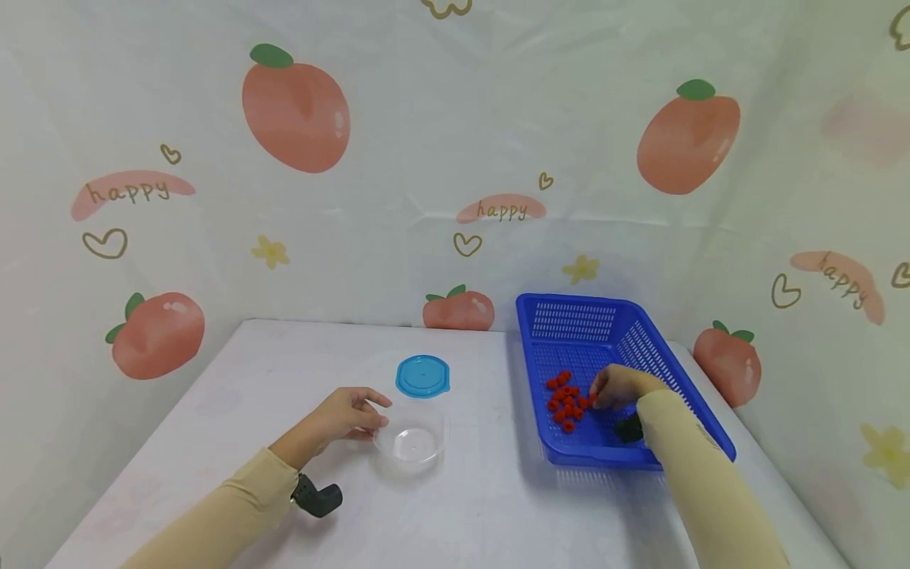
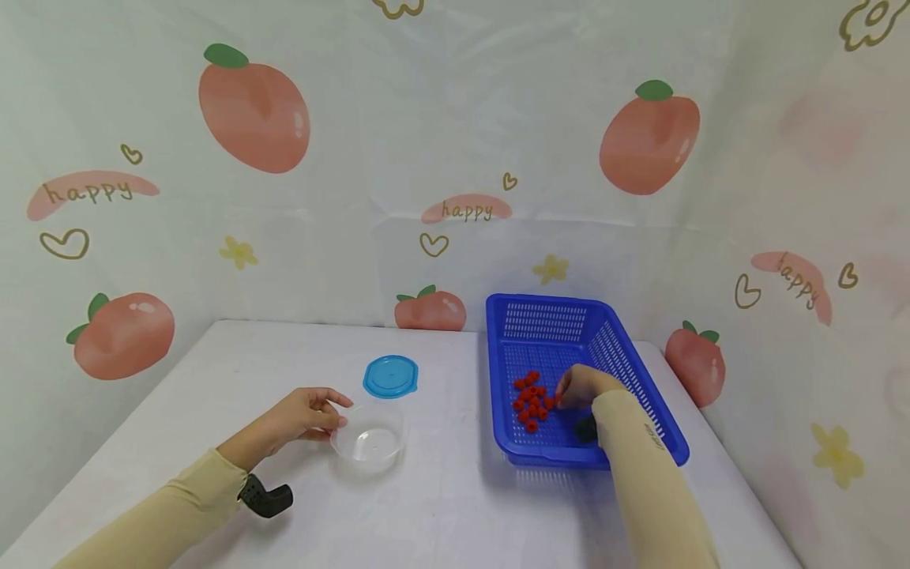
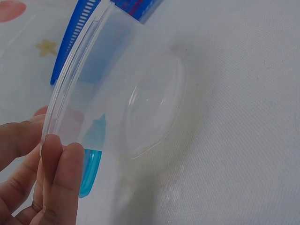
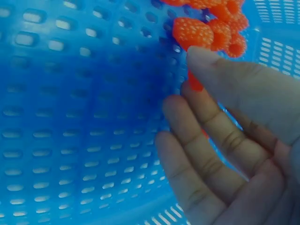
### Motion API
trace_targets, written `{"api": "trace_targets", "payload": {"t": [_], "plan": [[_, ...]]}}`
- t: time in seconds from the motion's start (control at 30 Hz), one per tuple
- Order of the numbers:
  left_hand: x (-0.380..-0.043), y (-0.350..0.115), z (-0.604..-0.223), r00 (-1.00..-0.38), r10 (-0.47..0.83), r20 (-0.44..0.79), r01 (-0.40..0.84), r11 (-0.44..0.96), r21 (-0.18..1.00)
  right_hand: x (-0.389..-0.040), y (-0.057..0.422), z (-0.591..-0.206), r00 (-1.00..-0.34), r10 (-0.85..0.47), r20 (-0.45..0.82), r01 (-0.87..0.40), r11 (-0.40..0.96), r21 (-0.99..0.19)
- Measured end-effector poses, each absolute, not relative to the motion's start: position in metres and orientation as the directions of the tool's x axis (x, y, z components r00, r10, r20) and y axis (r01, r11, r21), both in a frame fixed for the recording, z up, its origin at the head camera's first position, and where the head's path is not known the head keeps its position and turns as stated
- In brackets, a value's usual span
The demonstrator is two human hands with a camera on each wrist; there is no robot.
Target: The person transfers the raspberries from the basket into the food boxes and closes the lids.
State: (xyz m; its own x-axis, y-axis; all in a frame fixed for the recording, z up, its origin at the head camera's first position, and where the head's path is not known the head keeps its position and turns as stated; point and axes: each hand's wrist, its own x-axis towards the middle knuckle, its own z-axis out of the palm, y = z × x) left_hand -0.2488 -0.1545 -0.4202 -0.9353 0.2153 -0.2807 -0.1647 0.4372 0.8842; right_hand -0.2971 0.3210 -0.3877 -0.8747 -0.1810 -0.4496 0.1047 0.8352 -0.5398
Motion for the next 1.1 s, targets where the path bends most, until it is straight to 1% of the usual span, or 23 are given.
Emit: {"api": "trace_targets", "payload": {"t": [0.23, 0.4, 0.6, 0.83, 1.1], "plan": [[-0.250, -0.155, -0.421, -0.936, 0.215, -0.279, -0.162, 0.439, 0.883, -0.295, 0.326, -0.383, -0.898, -0.241, -0.369, 0.049, 0.777, -0.628], [-0.249, -0.154, -0.421, -0.937, 0.208, -0.279, -0.166, 0.439, 0.883, -0.295, 0.330, -0.381, -0.913, -0.248, -0.324, 0.047, 0.724, -0.688], [-0.249, -0.154, -0.421, -0.938, 0.204, -0.281, -0.165, 0.451, 0.877, -0.292, 0.332, -0.373, -0.933, -0.272, -0.237, -0.003, 0.662, -0.750], [-0.249, -0.155, -0.421, -0.938, 0.203, -0.280, -0.167, 0.441, 0.882, -0.287, 0.329, -0.357, -0.958, -0.253, -0.139, -0.043, 0.604, -0.796], [-0.250, -0.155, -0.422, -0.936, 0.215, -0.279, -0.169, 0.420, 0.891, -0.273, 0.313, -0.344, -0.960, -0.280, -0.019, -0.135, 0.522, -0.842]]}}
